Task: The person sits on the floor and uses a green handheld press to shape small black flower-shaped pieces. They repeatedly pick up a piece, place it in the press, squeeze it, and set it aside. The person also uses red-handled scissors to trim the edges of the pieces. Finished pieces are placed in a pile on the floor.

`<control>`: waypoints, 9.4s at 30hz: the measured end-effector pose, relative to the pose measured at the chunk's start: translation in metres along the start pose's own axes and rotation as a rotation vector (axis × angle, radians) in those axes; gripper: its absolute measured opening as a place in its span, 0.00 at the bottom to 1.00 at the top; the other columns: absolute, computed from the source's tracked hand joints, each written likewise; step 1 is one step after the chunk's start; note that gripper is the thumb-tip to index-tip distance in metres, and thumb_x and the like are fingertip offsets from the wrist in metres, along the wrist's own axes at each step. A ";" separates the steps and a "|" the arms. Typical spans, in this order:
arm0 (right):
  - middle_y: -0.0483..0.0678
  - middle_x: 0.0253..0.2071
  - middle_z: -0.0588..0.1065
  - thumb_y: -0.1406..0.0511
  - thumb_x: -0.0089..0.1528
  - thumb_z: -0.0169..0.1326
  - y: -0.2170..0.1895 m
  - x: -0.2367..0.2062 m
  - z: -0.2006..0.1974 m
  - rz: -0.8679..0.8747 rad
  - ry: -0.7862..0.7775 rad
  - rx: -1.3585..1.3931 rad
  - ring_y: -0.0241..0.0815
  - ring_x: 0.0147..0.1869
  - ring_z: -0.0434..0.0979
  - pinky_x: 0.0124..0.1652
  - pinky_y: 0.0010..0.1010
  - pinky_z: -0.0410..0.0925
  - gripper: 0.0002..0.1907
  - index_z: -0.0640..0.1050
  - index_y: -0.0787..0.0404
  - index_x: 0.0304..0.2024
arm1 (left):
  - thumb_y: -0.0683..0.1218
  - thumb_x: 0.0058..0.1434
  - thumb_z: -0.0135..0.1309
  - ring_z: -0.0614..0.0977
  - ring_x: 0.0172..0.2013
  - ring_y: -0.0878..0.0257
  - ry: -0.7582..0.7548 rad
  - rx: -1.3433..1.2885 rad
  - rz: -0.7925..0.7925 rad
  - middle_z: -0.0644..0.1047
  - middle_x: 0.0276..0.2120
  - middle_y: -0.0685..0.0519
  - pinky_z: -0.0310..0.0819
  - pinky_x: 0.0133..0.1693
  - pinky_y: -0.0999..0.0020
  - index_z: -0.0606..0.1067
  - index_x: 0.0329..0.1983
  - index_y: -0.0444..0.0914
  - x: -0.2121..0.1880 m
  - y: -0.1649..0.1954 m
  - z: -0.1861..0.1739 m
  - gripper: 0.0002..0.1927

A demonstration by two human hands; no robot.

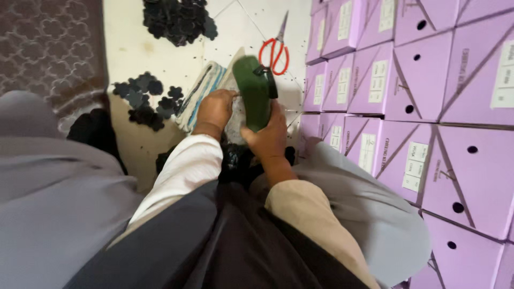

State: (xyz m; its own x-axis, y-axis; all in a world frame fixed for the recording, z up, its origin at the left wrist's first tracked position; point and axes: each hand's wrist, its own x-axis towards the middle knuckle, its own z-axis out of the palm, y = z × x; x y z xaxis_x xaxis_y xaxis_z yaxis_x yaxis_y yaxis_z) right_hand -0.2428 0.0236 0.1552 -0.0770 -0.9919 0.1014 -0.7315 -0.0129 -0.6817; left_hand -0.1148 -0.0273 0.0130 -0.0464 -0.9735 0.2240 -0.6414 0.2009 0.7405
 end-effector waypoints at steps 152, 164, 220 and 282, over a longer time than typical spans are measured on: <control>0.47 0.22 0.77 0.56 0.68 0.53 0.152 0.018 0.112 0.522 -0.350 0.234 0.37 0.23 0.73 0.28 0.32 0.68 0.19 0.77 0.64 0.30 | 0.48 0.67 0.59 0.82 0.34 0.54 0.612 0.006 -0.790 0.82 0.33 0.49 0.75 0.37 0.59 0.77 0.44 0.40 -0.007 -0.093 -0.024 0.08; 0.46 0.25 0.79 0.59 0.66 0.56 0.146 0.004 0.107 0.431 -0.346 0.170 0.37 0.25 0.75 0.30 0.33 0.69 0.14 0.80 0.64 0.37 | 0.40 0.65 0.55 0.79 0.48 0.49 0.529 0.115 -0.977 0.72 0.51 0.44 0.76 0.51 0.59 0.75 0.61 0.40 -0.036 -0.139 -0.076 0.20; 0.50 0.49 0.83 0.71 0.69 0.52 0.112 0.012 0.082 0.072 -0.056 0.237 0.45 0.48 0.86 0.47 0.34 0.76 0.08 0.65 0.59 0.47 | 0.54 0.46 0.73 0.83 0.36 0.52 0.006 -0.076 -0.615 0.79 0.36 0.48 0.77 0.40 0.59 0.67 0.46 0.39 -0.008 -0.012 0.016 0.32; 0.52 0.47 0.80 0.73 0.66 0.51 0.104 0.009 0.082 -0.056 -0.065 0.070 0.62 0.49 0.81 0.46 0.45 0.74 0.10 0.66 0.57 0.46 | 0.52 0.42 0.74 0.82 0.33 0.57 -0.108 -0.202 -0.770 0.78 0.32 0.52 0.77 0.40 0.64 0.66 0.41 0.39 0.000 -0.019 0.020 0.32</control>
State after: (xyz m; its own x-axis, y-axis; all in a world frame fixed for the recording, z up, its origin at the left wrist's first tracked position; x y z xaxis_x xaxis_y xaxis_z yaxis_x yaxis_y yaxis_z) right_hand -0.2640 0.0030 0.0263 0.0085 -0.9954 0.0950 -0.6842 -0.0751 -0.7254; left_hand -0.1185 -0.0336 -0.0136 0.2724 -0.8500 -0.4510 -0.3733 -0.5253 0.7647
